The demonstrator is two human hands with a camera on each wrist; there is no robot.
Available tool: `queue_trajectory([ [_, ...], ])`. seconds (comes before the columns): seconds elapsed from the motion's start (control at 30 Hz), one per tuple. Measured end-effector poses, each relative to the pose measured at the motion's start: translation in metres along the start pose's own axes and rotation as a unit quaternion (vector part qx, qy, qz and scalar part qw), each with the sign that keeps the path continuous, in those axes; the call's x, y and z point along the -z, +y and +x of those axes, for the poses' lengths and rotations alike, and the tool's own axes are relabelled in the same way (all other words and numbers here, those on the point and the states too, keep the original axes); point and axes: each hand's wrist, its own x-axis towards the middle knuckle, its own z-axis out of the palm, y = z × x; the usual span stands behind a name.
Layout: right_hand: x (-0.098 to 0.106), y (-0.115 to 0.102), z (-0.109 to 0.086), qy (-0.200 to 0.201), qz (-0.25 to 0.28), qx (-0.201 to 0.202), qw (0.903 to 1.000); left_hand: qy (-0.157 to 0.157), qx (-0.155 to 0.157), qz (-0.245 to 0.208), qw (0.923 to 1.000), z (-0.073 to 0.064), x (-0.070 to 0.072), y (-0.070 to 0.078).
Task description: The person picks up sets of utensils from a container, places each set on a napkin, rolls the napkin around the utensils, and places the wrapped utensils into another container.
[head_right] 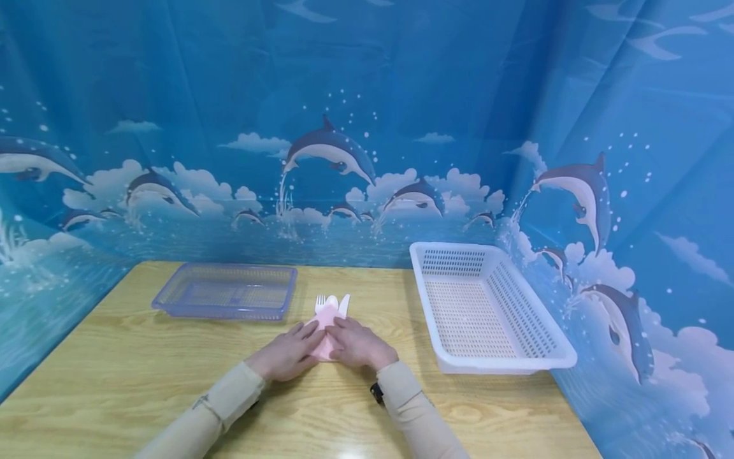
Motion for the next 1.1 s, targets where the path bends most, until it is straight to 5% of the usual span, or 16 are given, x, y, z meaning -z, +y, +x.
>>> queue_trajectory([
  [0.2,0.004,0.006,0.000,0.009,0.035,0.013,0.9993,0.000,-0.004,-0.010,0.9999,-0.003,0.002,-0.002],
  [0.47,-0.001,0.003,0.003,0.031,-0.003,0.059,0.9978,0.008,-0.015,-0.011,0.9998,-0.002,0.002,-0.005],
  [0.77,-0.007,-0.002,0.006,0.045,-0.010,0.040,0.9981,0.025,-0.046,-0.035,0.9980,-0.009,0.004,-0.018],
  [1.1,-0.005,-0.001,0.007,0.043,-0.006,0.049,0.9978,0.035,-0.031,-0.061,0.9970,-0.007,0.007,-0.023],
])
